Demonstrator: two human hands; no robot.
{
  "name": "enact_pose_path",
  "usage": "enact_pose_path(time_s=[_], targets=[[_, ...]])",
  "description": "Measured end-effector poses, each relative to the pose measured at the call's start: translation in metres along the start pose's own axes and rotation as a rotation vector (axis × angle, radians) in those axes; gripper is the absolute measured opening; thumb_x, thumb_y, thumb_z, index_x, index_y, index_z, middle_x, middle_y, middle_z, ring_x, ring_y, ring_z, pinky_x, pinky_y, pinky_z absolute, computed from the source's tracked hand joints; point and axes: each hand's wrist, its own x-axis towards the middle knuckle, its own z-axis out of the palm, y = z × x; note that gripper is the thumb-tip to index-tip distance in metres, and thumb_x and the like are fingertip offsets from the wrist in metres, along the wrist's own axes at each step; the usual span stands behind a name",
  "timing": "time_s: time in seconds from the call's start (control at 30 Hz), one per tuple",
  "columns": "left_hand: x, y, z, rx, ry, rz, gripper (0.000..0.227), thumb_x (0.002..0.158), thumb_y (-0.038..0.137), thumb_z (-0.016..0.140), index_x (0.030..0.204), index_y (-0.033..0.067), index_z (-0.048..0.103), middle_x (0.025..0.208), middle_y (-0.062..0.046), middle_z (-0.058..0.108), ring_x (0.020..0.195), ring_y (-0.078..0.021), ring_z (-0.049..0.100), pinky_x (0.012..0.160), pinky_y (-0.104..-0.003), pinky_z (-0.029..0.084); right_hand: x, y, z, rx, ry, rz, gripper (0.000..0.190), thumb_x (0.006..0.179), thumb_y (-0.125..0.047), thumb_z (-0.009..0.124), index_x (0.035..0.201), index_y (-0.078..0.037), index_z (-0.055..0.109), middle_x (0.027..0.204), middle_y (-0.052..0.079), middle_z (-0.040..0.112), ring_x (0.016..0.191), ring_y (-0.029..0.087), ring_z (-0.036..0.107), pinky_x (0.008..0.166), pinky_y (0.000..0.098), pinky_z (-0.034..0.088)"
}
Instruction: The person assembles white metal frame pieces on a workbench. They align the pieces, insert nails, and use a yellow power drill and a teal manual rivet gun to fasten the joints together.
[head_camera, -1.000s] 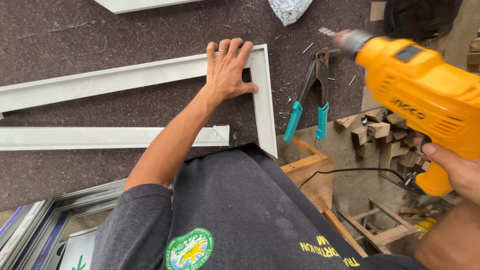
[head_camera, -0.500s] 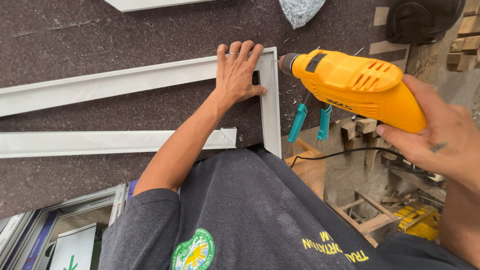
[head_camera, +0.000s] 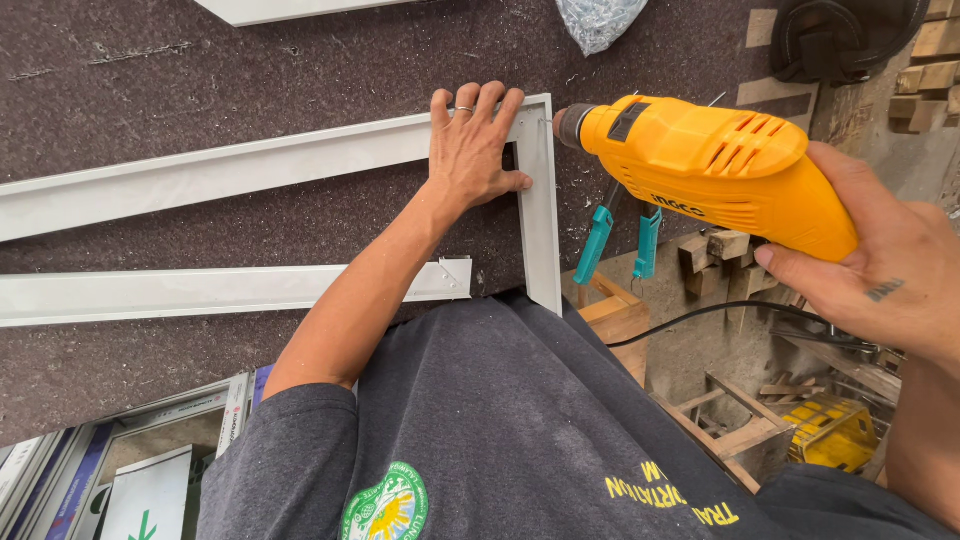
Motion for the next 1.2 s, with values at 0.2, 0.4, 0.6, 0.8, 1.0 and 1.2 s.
enact_pose_path(time_s=[0.2,0.4,0.6,0.8,1.0,1.2], targets=[[0.000,-0.002,0.006,0.007,0.020,0.015,0.119,0.047,0.071,0.091,0.144,0.0195,0.045,0.133,-0.008,0.050,0.130,-0.0314,0.039,0.109,-0.058,0.019,0.010,0.001,-0.004,-0.144,-0.058,0.028,0.090,0.079,-0.016,0.083,0.161,-0.009,0.045,0.080,0.015,0.074,0.060,0.023,0.073,0.056,0.0334,0.057],[-0.002,-0.004,0.000,0.010,0.023,0.056,0.118,0.053,0.070,0.089,0.147,0.0150,0.044,0.136,-0.010,0.049,0.130,-0.0314,0.039,0.109,-0.059,0.020,0.022,-0.005,-0.010,-0.177,-0.153,0.047,0.085,0.082,-0.017,0.078,0.159,-0.011,0.042,0.081,0.014,0.074,0.064,0.027,0.073,0.058,0.0366,0.060],[0.000,-0.005,-0.005,0.007,0.004,0.061,0.116,0.056,0.068,0.088,0.148,0.0122,0.044,0.139,-0.010,0.048,0.132,-0.0309,0.040,0.109,-0.059,0.021,0.036,-0.005,-0.014,-0.338,-0.221,-0.051,0.088,0.079,-0.020,0.078,0.158,-0.010,0.039,0.084,0.012,0.076,0.071,0.027,0.076,0.066,0.0367,0.061],[-0.001,-0.004,-0.005,0.023,0.008,0.071,0.118,0.055,0.069,0.087,0.148,0.0102,0.044,0.140,-0.011,0.048,0.130,-0.0311,0.041,0.109,-0.059,0.021,0.039,-0.010,-0.016,-0.253,-0.233,0.019,0.082,0.084,-0.019,0.074,0.159,-0.013,0.041,0.082,0.011,0.077,0.066,0.024,0.074,0.064,0.0357,0.058],[-0.002,-0.005,-0.005,0.024,-0.005,0.076,0.117,0.057,0.069,0.087,0.149,0.0109,0.044,0.140,-0.011,0.049,0.131,-0.0308,0.041,0.110,-0.059,0.021,0.033,-0.001,-0.013,-0.329,-0.144,-0.195,0.083,0.075,-0.022,0.077,0.151,-0.013,0.045,0.084,0.011,0.075,0.074,0.031,0.074,0.069,0.0414,0.058],[0.001,-0.004,0.000,0.033,-0.007,0.076,0.119,0.056,0.074,0.086,0.149,0.0134,0.044,0.138,-0.011,0.049,0.131,-0.0313,0.040,0.111,-0.060,0.019,0.032,0.009,-0.007,-0.312,-0.128,-0.177,0.084,0.075,-0.021,0.078,0.153,-0.013,0.045,0.087,0.011,0.075,0.075,0.031,0.074,0.069,0.0417,0.058]])
